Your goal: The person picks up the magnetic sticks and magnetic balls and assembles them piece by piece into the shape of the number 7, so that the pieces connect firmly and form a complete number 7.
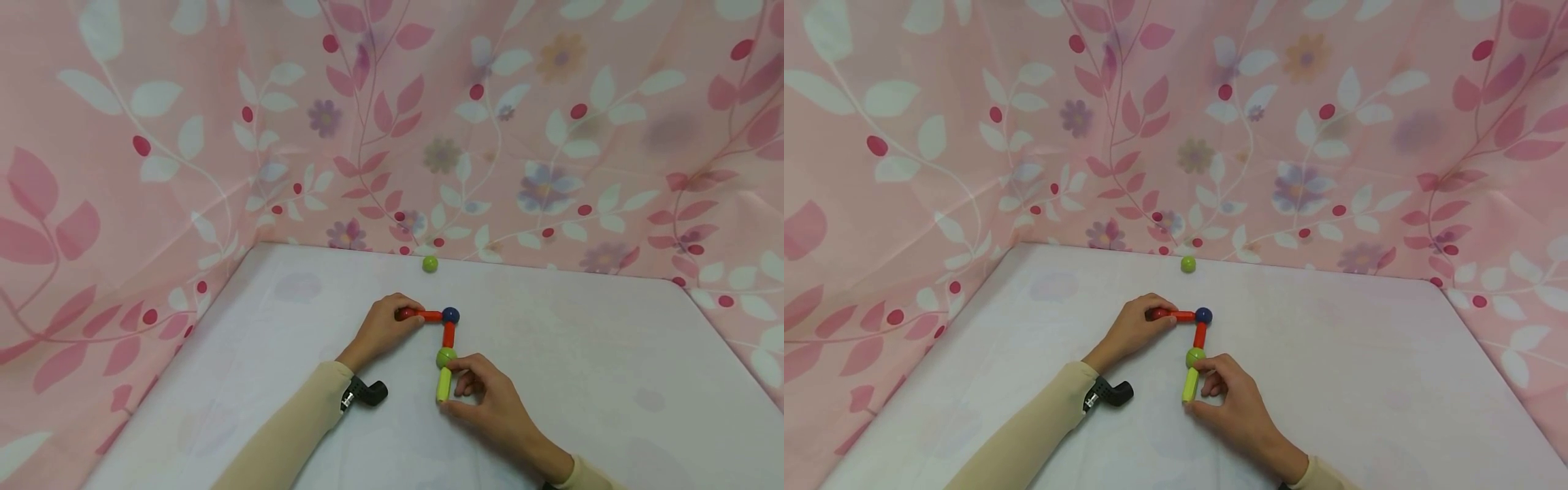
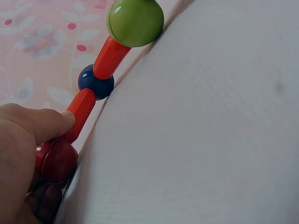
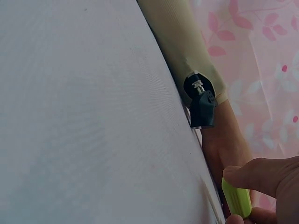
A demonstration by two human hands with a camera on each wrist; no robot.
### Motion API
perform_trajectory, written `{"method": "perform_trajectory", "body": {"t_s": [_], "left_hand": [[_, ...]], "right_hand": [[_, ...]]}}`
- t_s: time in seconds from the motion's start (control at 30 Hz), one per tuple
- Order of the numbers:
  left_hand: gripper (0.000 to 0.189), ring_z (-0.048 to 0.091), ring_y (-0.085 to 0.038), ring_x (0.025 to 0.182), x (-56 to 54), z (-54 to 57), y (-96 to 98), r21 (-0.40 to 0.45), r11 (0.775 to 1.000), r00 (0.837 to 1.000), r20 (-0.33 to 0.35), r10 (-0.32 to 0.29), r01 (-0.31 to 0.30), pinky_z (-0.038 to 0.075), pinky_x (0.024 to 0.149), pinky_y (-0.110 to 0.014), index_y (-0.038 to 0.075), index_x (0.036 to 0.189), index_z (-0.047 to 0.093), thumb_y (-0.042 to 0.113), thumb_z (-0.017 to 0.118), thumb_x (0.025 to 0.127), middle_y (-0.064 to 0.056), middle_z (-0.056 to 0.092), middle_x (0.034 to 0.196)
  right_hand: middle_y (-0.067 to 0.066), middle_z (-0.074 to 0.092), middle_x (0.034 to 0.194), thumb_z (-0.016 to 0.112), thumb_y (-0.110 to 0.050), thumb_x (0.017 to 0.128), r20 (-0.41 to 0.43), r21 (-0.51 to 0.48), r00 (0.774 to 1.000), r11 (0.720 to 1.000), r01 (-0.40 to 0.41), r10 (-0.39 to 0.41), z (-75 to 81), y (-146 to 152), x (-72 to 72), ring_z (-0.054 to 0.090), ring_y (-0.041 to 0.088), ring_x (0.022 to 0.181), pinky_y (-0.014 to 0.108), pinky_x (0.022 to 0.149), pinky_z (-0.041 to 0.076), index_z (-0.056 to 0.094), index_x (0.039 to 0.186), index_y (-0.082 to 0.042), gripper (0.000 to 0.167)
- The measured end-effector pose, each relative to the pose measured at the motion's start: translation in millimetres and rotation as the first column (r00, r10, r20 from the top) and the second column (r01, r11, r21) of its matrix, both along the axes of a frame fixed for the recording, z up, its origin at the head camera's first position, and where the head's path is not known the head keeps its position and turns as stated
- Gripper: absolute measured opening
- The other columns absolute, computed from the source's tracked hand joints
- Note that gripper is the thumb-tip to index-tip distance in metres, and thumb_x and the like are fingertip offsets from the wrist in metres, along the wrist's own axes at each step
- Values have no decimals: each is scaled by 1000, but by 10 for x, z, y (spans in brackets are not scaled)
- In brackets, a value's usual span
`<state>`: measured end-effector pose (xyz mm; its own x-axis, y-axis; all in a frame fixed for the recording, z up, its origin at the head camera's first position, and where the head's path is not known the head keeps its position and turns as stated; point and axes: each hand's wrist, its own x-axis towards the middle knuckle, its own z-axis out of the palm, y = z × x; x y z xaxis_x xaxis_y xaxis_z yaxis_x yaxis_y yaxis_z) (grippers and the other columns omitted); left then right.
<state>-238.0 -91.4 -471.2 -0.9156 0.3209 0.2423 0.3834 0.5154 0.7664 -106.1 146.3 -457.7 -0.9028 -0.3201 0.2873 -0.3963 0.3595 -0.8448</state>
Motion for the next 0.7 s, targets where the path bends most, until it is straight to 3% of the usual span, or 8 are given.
{"method": "perform_trajectory", "body": {"t_s": [0.7], "left_hand": [[20, 58, -13, 98, -7, -14, -1, 7, 1000, 1000, 3, -8, 8, 50, 82, -32, 20, 116, 78, 23, 76, 96, 9, 67, 109]], "right_hand": [[5, 64, 102, 94, -10, 76, 37, -4, 999, 1000, 10, -10, -5, 3, -10, 64, 22, 84, 29, 75, 55, 69, 122, -10, 52]]}}
